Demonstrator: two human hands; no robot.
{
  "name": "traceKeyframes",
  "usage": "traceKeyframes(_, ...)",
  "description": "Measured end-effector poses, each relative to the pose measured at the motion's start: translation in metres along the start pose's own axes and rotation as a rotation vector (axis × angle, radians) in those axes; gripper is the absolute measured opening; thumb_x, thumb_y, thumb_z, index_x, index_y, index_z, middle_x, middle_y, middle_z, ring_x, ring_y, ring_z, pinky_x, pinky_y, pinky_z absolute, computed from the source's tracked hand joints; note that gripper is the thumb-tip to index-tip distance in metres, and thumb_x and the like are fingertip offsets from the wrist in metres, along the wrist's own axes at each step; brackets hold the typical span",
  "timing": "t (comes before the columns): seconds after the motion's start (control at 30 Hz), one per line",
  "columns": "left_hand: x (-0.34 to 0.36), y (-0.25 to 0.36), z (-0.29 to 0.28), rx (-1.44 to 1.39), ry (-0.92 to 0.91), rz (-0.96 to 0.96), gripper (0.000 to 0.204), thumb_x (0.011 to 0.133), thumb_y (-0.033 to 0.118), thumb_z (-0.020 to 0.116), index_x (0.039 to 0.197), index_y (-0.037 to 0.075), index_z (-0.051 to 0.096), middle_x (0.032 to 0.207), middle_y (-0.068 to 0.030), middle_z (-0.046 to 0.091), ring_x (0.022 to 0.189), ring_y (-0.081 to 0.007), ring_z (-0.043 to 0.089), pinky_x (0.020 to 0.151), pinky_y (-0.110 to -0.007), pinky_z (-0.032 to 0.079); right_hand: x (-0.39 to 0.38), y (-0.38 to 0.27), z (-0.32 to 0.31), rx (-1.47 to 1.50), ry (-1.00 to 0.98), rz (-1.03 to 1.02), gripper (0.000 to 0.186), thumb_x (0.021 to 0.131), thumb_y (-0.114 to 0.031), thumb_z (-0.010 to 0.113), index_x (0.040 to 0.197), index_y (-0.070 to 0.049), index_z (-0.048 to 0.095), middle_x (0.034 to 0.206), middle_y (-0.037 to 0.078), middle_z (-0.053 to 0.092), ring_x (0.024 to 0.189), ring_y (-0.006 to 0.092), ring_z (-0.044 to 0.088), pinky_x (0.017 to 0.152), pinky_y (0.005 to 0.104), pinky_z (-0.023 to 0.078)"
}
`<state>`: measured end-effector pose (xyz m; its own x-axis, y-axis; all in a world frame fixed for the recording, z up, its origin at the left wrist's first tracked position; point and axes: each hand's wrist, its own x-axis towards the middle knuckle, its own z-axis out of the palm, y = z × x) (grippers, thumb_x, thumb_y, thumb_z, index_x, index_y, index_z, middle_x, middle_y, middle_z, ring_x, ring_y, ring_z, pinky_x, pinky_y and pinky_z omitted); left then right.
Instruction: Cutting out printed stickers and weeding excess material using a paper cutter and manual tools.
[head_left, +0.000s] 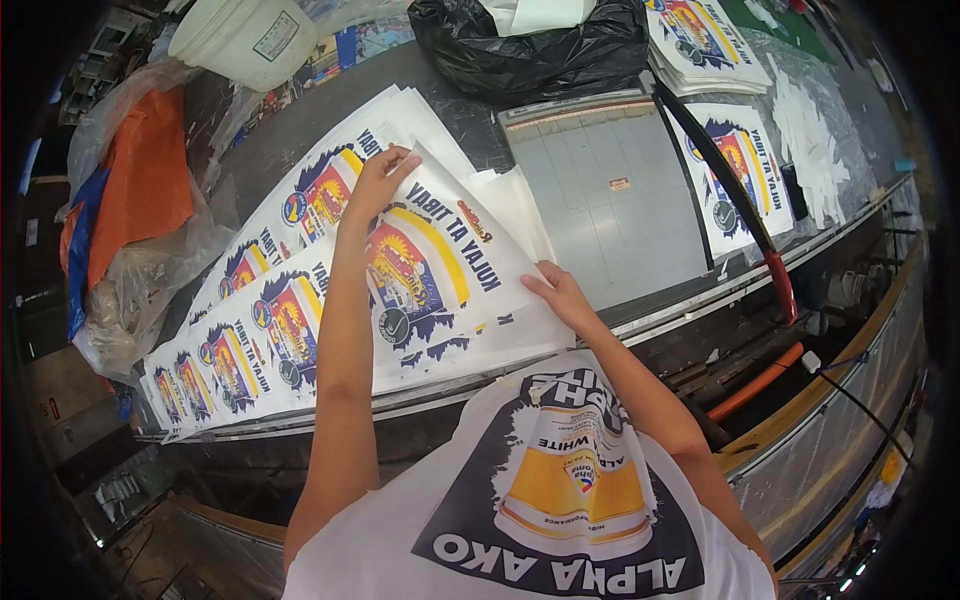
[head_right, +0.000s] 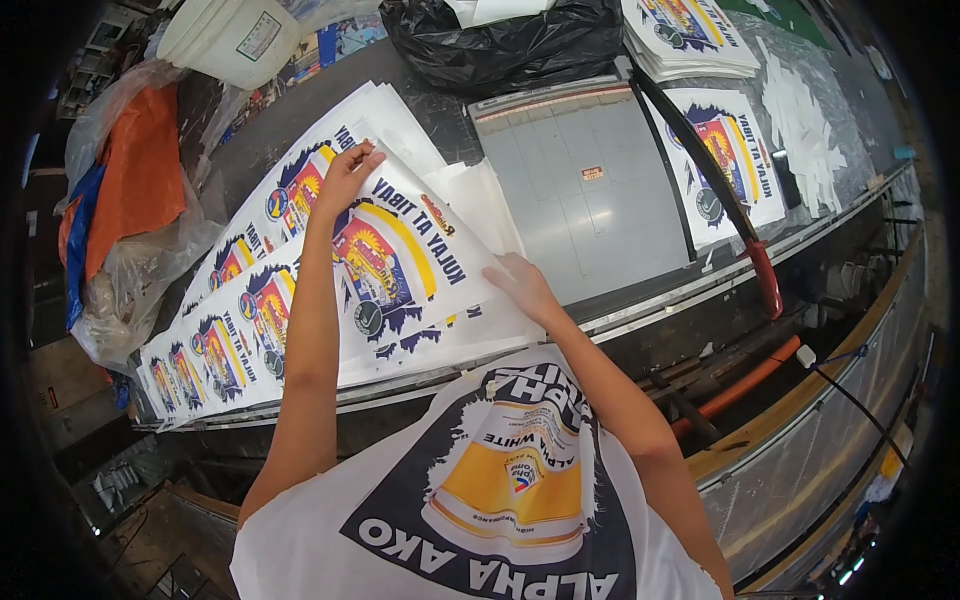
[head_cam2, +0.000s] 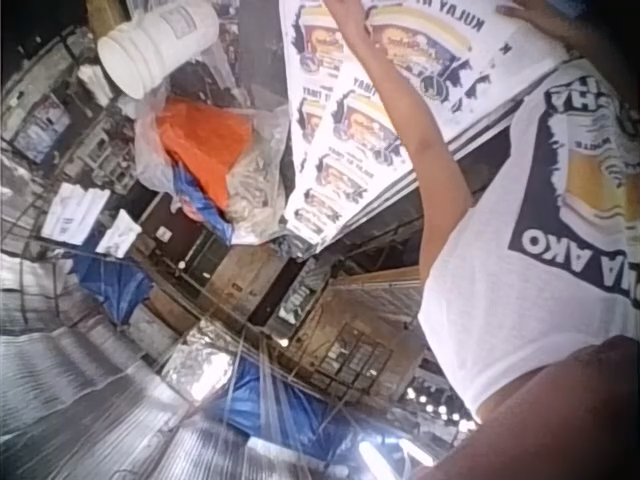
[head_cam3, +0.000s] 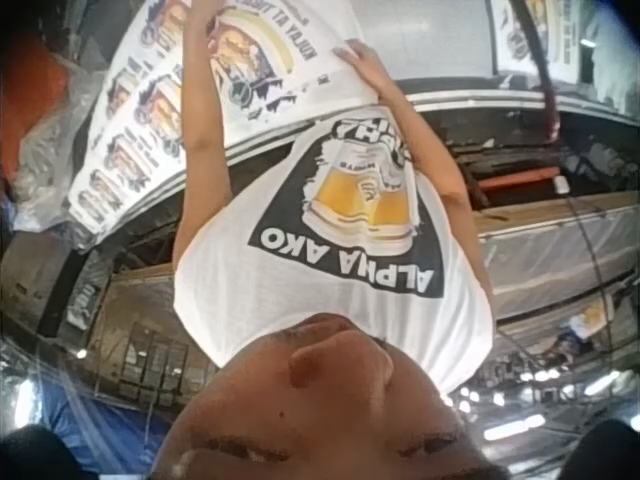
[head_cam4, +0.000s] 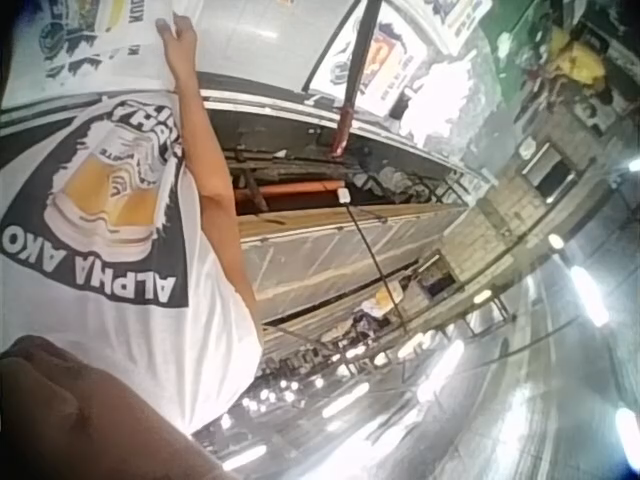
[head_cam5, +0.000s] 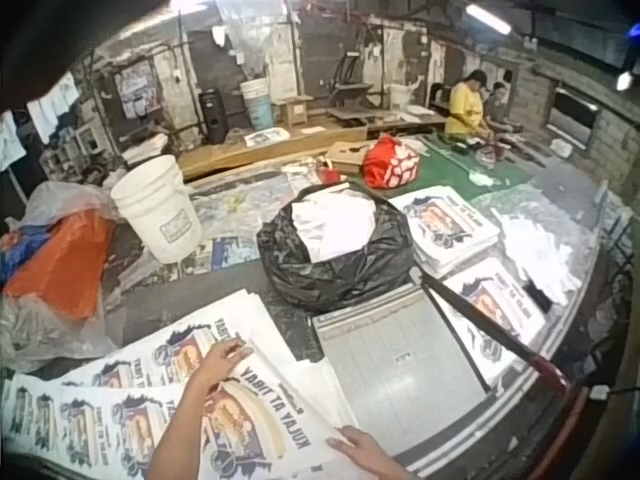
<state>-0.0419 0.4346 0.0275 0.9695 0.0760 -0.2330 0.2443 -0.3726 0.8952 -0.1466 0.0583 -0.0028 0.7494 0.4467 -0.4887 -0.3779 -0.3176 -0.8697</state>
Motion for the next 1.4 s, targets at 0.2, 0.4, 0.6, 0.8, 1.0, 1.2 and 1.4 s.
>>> traceKeyframes(0.2,0.018,0.0,0.055,0.373,-0.259,0.13,0.045,0.094,0.04,0.072,0.117,0.001,0.072,0.114,-0.0183,0.075,0.106,-0.0333,0.07,0.096,-0.037,0.051,-0.004,-0.008,-0.005,0.252,-0.025,0.063,0.038,0.103,-0.033,0.062,0.121,0.0,0.071,0.109,0.005,0.068,0.1,0.0112,0.06,0.09,0.0261,0.046)
traceKeyframes(0.4,0.017,-0.018,0.104,0.563,-0.273,0.157,0.038,0.091,0.037,0.074,0.118,0.009,0.073,0.117,-0.0146,0.074,0.11,-0.0343,0.068,0.096,-0.042,0.053,0.01,0.018,-0.002,0.118,0.15,0.067,0.039,0.099,-0.031,0.066,0.12,0.002,0.072,0.092,0.008,0.073,0.085,0.0151,0.065,0.082,0.0287,0.052)
traceKeyframes(0.6,0.005,-0.012,0.111,0.481,-0.225,0.169,0.038,0.091,0.03,0.076,0.122,0.008,0.071,0.12,-0.0157,0.072,0.114,-0.0314,0.067,0.103,-0.042,0.047,0.019,0.042,0.001,-0.082,0.279,-0.052,0.031,0.095,-0.019,0.07,0.116,0.004,0.072,0.085,0.011,0.075,0.075,0.0135,0.066,0.071,0.03,0.053)
traceKeyframes(0.8,-0.05,-0.04,0.088,0.49,0.31,0.399,0.061,0.09,0.024,0.078,0.143,0.006,0.052,0.145,-0.0161,0.054,0.137,-0.0357,0.046,0.117,-0.045,0.033,0.016,0.03,-0.003,-0.027,0.258,0.016,0.035,0.096,-0.007,0.068,0.129,-0.001,0.059,0.086,0.012,0.077,0.073,0.0126,0.067,0.067,0.0278,0.052)
traceKeyframes(1.0,-0.201,-0.172,-0.045,0.624,1.081,-0.134,0.075,0.092,0.03,0.079,0.148,-0.003,0.043,0.147,-0.0233,0.048,0.138,-0.0382,0.045,0.117,-0.046,0.034,0.015,0.027,-0.007,-0.137,0.243,-0.004,0.031,0.097,-0.007,0.066,0.127,-0.004,0.057,0.084,0.013,0.077,0.07,0.0116,0.065,0.065,0.0293,0.051)
traceKeyframes(1.2,-0.339,-0.272,-0.115,0.649,0.975,-1.018,0.099,0.096,0.079,0.035,0.166,0.012,0.015,0.174,-0.0127,0.005,0.159,-0.0397,0.004,0.118,-0.076,0.006,0.021,0.036,-0.008,-0.192,0.199,-0.024,0.03,0.097,-0.005,0.064,0.126,-0.004,0.056,0.083,0.011,0.076,0.07,0.0095,0.061,0.064,0.0276,0.049)
traceKeyframes(1.4,-0.362,-0.309,-0.125,0.626,0.923,-1.086,0.098,0.097,0.081,0.022,0.167,0.015,0.008,0.175,-0.0121,0.001,0.16,-0.038,0.0,0.119,-0.074,0.003,0.021,0.042,0.006,-0.108,0.167,-0.011,0.027,0.097,-0.004,0.063,0.123,-0.004,0.057,0.085,0.011,0.075,0.071,0.0111,0.062,0.065,0.0279,0.049)
